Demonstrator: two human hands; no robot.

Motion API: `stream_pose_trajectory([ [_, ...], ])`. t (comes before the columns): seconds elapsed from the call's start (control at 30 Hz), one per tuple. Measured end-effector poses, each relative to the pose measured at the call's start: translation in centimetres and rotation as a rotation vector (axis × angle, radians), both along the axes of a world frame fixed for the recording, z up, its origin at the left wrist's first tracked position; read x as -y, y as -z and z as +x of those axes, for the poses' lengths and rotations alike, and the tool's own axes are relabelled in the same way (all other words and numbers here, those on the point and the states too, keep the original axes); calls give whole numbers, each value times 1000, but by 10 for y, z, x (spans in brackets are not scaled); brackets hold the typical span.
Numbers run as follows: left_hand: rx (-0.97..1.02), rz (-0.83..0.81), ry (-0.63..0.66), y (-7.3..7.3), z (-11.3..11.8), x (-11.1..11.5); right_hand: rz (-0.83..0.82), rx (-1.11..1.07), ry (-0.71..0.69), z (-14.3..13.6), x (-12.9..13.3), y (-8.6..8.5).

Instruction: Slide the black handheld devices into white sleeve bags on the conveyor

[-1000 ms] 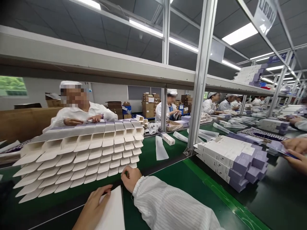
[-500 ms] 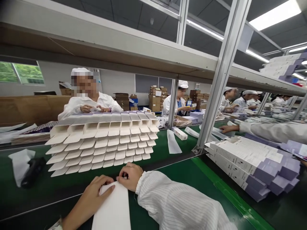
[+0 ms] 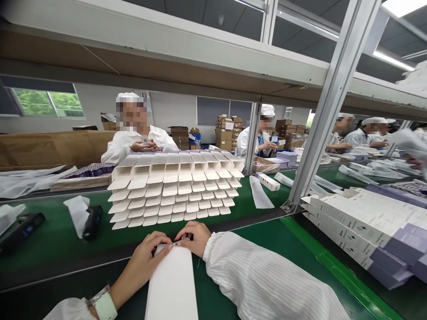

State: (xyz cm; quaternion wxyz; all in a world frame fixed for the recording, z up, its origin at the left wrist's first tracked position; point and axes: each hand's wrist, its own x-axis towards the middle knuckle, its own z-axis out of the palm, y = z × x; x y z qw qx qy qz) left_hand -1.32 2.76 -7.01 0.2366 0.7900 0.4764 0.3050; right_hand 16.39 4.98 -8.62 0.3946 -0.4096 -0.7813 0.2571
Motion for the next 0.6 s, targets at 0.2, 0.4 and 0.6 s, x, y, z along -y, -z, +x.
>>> stream_pose_trajectory([
  [0.2, 41, -23, -11, 0, 0, -1, 23, -95, -22, -1, 1, 1],
  [0.4, 107, -93, 1, 2, -1, -3, 16, -75, -30, 0, 1, -1],
  [0.6, 180, -140, 33, -6, -1, 2, 4, -82, -81, 1, 1, -3],
])
